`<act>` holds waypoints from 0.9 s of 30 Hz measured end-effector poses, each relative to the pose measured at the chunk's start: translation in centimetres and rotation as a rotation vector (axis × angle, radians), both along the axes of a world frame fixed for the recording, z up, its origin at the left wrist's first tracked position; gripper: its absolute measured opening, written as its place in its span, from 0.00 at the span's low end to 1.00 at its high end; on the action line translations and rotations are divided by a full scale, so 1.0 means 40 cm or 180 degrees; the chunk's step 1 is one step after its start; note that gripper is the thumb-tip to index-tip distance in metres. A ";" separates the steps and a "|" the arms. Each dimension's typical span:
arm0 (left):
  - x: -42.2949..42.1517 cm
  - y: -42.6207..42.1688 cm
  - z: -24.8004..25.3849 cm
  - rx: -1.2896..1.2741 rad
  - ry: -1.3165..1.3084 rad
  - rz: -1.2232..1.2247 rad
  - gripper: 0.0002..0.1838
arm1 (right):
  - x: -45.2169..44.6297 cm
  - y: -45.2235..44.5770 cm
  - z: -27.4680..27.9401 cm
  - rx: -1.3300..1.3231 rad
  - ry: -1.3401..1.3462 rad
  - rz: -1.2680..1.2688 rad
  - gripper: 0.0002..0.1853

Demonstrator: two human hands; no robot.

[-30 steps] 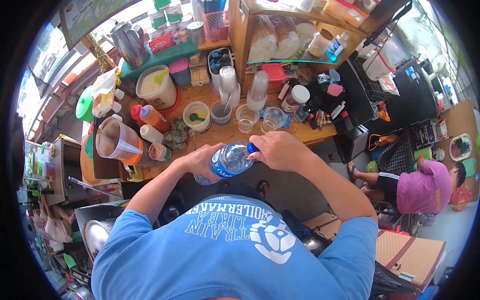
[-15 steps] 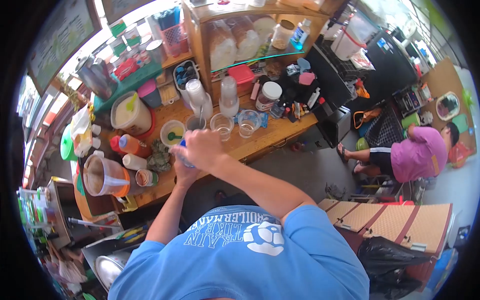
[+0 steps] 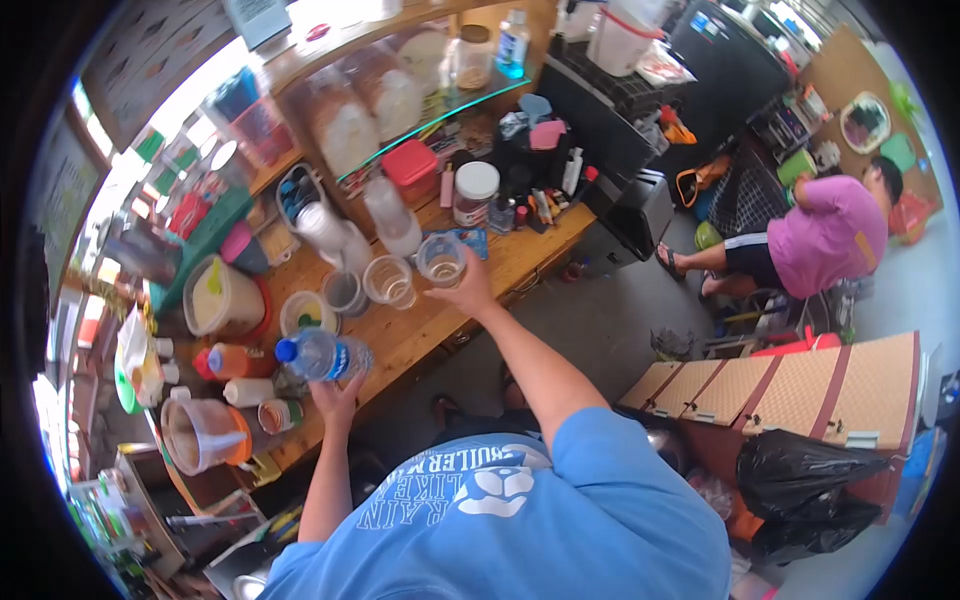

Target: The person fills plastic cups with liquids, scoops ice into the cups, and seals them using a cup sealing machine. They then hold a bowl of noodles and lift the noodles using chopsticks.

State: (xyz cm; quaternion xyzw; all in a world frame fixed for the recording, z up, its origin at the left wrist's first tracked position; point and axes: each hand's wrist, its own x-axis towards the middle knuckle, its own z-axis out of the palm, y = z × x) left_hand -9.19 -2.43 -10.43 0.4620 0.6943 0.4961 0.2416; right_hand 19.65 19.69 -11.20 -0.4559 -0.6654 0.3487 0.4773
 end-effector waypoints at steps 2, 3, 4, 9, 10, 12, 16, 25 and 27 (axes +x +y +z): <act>0.018 -0.065 -0.017 0.0259 -0.0370 0.0254 0.52 | -0.028 0.020 -0.027 -0.0276 0.0369 0.0055 0.46; 0.039 -0.105 0.001 0.0302 -0.0612 0.0322 0.53 | -0.025 0.029 -0.064 -0.0457 0.0265 -0.0047 0.44; 0.074 -0.142 0.035 0.0070 -0.0719 0.0289 0.57 | -0.017 0.025 -0.048 -0.0483 0.0127 -0.0082 0.42; 0.090 -0.321 -0.133 -0.1364 -0.0376 -0.0561 0.36 | 0.109 -0.023 0.006 -0.0039 0.0746 -0.0165 0.44; 0.123 -0.245 -0.115 -0.1370 -0.0331 -0.0788 0.36 | 0.167 -0.045 0.046 -0.0198 0.1120 -0.0033 0.45; 0.193 -0.106 -0.126 -0.1417 -0.0135 -0.1310 0.35 | 0.306 -0.071 0.148 -0.0302 0.1540 0.0239 0.47; 0.432 0.204 -0.150 -0.1504 0.0282 -0.2526 0.34 | 0.649 -0.135 0.264 0.0231 0.1165 -0.0143 0.47; 1.181 0.815 -0.111 -0.1449 0.1549 -0.5260 0.32 | 1.315 -0.242 0.360 0.0806 0.0505 -0.2076 0.45; 1.361 0.910 -0.101 -0.1330 0.1787 -0.5671 0.32 | 1.413 -0.253 0.372 0.0911 0.0576 -0.2525 0.45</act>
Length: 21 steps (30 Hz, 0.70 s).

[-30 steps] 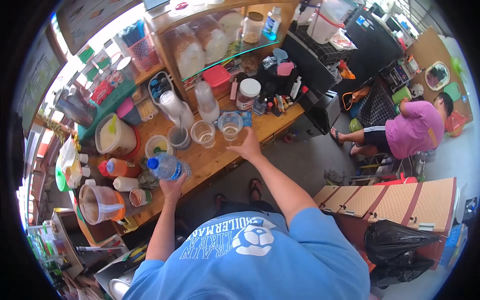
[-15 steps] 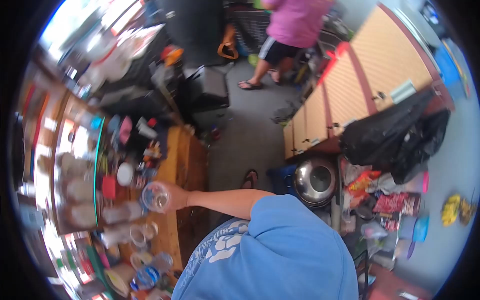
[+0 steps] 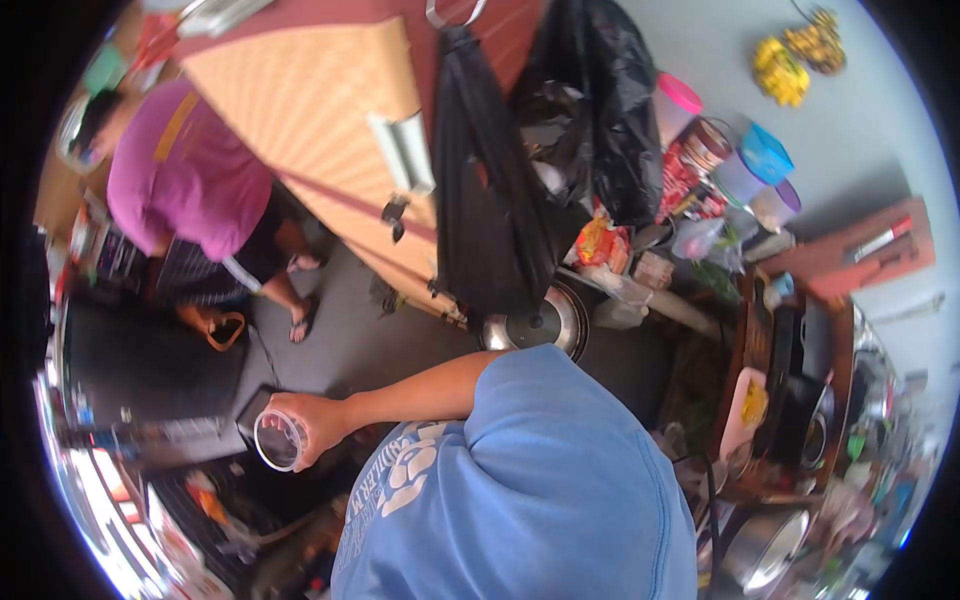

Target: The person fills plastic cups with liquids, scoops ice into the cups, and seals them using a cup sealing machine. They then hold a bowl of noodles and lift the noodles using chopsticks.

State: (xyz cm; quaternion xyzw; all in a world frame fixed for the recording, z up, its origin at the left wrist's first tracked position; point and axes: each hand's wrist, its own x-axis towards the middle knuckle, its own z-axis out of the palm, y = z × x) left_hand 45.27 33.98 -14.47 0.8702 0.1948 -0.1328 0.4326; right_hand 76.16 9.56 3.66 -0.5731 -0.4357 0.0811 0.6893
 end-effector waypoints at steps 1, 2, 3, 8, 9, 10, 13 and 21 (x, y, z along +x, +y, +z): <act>0.093 0.042 0.003 0.0040 0.0013 -0.0227 0.31 | 0.044 -0.005 0.004 -0.0052 0.0113 -0.0101 0.47; 0.187 0.079 0.004 0.0075 0.0019 -0.0445 0.31 | 0.087 -0.010 0.009 -0.0052 0.0083 -0.0255 0.47; 0.287 0.112 0.003 0.0105 0.0020 -0.0658 0.31 | 0.129 -0.015 0.017 -0.0074 0.0199 -0.0366 0.47; 0.805 0.244 -0.012 0.0259 -0.0070 -0.1655 0.30 | 0.337 -0.009 0.024 0.0192 0.0498 -0.1015 0.50; 0.903 0.271 -0.011 0.0303 -0.0088 -0.1827 0.30 | 0.369 -0.017 0.053 0.0216 0.0388 -0.1172 0.51; 0.995 0.302 -0.001 0.0355 -0.0088 -0.2004 0.29 | 0.402 -0.013 0.058 0.0226 0.0359 -0.1287 0.51; 1.267 0.298 0.143 0.0849 -0.0187 -0.2627 0.29 | 0.498 0.021 0.075 0.0138 0.0327 -0.2003 0.51; 1.923 0.088 0.353 0.0963 -0.0668 -0.3600 0.24 | 0.700 0.037 0.196 0.0078 0.0686 -0.2920 0.49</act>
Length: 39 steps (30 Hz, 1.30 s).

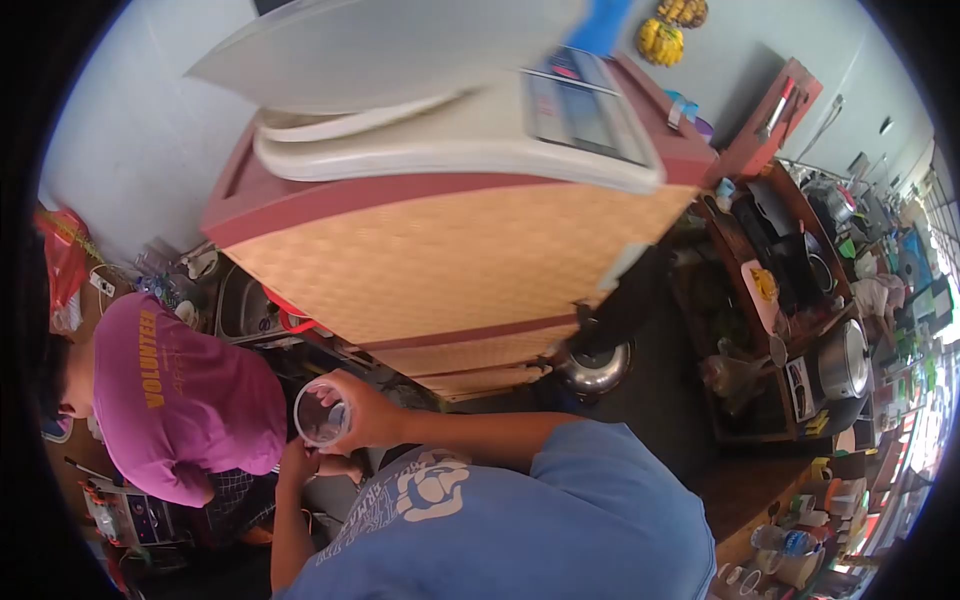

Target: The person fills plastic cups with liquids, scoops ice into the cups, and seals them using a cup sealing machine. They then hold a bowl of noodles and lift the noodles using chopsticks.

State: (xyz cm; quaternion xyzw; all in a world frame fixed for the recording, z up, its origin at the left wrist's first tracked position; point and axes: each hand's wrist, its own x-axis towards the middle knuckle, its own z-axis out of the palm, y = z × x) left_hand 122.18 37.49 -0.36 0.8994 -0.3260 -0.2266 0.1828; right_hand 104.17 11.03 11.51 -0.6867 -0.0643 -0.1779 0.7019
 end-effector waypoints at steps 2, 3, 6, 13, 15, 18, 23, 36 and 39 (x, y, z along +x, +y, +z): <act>0.116 -0.065 -0.009 -0.0337 -0.0106 0.0068 0.23 | 0.063 -0.007 -0.015 -0.0032 -0.0093 -0.0126 0.49; 0.165 -0.100 -0.014 -0.0382 -0.0350 0.0124 0.23 | 0.101 -0.008 -0.026 -0.0049 -0.0177 -0.0246 0.48; 0.287 -0.221 0.000 -0.0536 -0.0699 0.0334 0.21 | 0.183 -0.027 -0.038 -0.0125 0.0102 -0.0310 0.48; 0.511 -0.579 0.093 -0.1621 -0.1187 0.0461 0.17 | 0.269 -0.075 -0.017 -0.0655 0.0285 -0.0636 0.48; 0.581 -0.696 0.101 -0.1927 -0.1621 -0.0004 0.20 | 0.272 -0.081 -0.026 -0.0614 0.0403 -0.0828 0.48; 0.647 -0.844 0.141 -0.1923 -0.2078 -0.0152 0.21 | 0.284 -0.086 -0.042 -0.0483 0.0427 -0.1521 0.48; 0.768 -0.967 0.126 -0.0737 -0.1502 -0.0763 0.22 | 0.292 -0.093 -0.029 -0.0632 0.0804 -0.1943 0.49; 0.813 -0.915 0.207 -0.1007 -0.1453 -0.1165 0.25 | 0.350 -0.097 -0.026 -0.0005 0.0857 -0.2822 0.50; 0.856 -0.884 0.327 -0.2169 -0.1623 -0.0860 0.22 | 0.366 -0.091 -0.021 -0.0090 0.0891 -0.2968 0.50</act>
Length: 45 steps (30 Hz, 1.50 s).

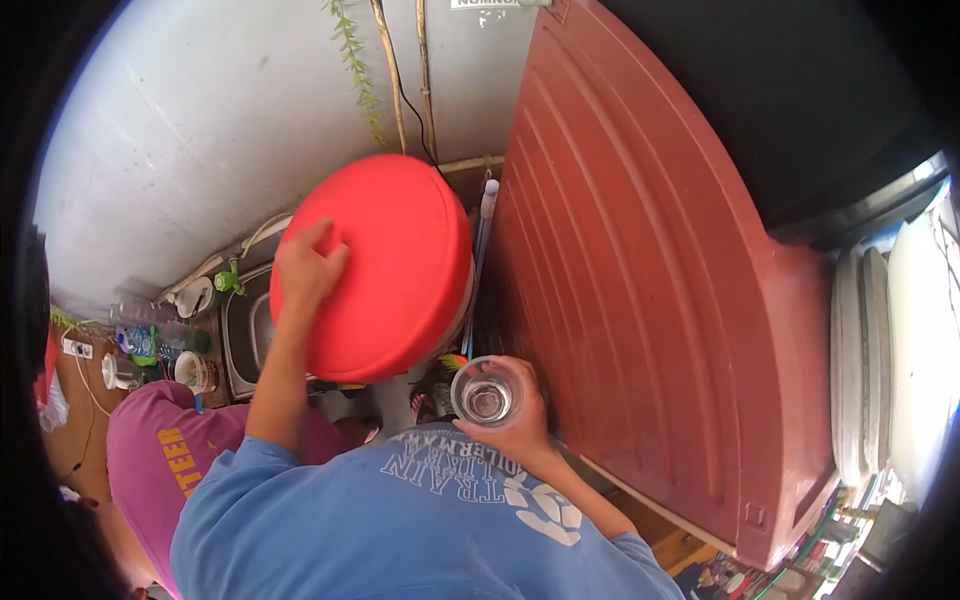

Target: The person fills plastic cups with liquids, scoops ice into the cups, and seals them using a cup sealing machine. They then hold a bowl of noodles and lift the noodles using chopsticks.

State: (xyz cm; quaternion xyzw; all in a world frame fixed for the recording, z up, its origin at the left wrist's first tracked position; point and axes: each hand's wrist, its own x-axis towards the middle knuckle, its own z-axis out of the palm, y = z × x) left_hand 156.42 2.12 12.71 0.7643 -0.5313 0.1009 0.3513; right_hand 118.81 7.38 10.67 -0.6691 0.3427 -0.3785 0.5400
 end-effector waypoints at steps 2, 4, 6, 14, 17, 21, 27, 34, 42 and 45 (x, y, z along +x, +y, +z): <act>0.072 -0.006 0.051 -0.0133 0.0182 -0.0021 0.20 | 0.013 0.004 0.048 0.0083 -0.0188 0.0065 0.50; 0.141 -0.018 0.106 0.0180 0.2451 -0.0560 0.17 | 0.019 0.005 0.094 -0.0004 -0.0181 0.0054 0.49; 0.135 0.014 0.125 0.0233 0.1973 -0.1399 0.17 | 0.028 0.011 0.131 0.0085 -0.0575 0.0065 0.50; 0.080 0.072 -0.057 0.0857 0.1945 -0.2484 0.14 | 0.012 0.019 0.218 -0.0281 -0.0444 0.0136 0.55; -0.004 0.015 -0.127 0.1076 0.2000 -0.2794 0.13 | 0.024 0.014 0.250 -0.0224 -0.0488 0.0153 0.55; -0.063 0.132 -0.263 0.1300 0.2130 -0.3152 0.12 | 0.043 0.013 0.296 -0.0282 -0.0600 0.0045 0.57; -0.099 0.085 -0.364 0.1526 0.2269 -0.3488 0.09 | 0.112 -0.010 0.380 -0.0202 -0.1600 -0.0025 0.55; -0.106 0.108 -0.376 0.1329 0.1730 -0.3581 0.10 | 0.193 -0.088 0.345 -0.0670 -0.1247 -0.0827 0.50; -0.045 -0.024 -0.380 0.1977 0.1795 -0.3592 0.14 | 0.259 -0.193 0.229 -0.0256 -0.1163 -0.0998 0.46; -0.011 -0.183 -0.566 0.2539 -0.0058 -0.2602 0.15 | 0.268 -0.207 0.207 -0.0195 -0.1098 -0.1068 0.47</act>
